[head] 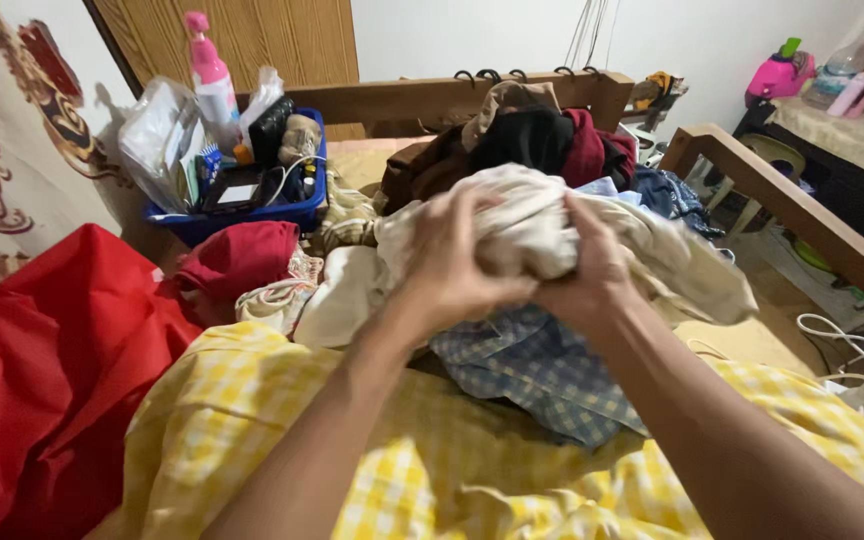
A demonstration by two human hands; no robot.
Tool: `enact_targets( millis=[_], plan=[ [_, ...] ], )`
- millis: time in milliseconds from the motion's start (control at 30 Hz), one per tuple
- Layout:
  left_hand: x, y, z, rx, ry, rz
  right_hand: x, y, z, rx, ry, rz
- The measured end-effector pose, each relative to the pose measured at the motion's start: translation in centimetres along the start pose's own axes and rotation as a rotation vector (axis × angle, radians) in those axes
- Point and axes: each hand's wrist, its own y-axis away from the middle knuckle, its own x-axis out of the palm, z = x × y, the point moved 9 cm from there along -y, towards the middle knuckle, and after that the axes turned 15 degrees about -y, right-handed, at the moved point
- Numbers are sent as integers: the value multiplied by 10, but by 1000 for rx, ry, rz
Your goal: The person folds several pieces of clothing on a bed. They handle a cream-colored top, a blue checkered shirt, a beige top, and a striped top, folding each item and placing it on a growing pile.
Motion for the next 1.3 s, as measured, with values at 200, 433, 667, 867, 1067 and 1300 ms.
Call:
enact_targets(
  millis=[200,433,667,867,1067,1300],
  plan=[
    [-26,21,65,-154,-30,-194,49,18,26,94,-370,-84],
    [-38,2,45,-364,218,-208,56,26,22,79,641,-67],
    [-12,2,18,-416,229,-39,74,28,-10,-29,1314,142],
    [-25,-17,-25,-137,131,163,84,31,-14,-46,1107,251],
    [-46,-23,-20,-38,-299,149,89,11,17,-283,1190,55],
    [-69,-18,-24,-148,-513,-147,112,36,18,-189,766,-82]
  ],
)
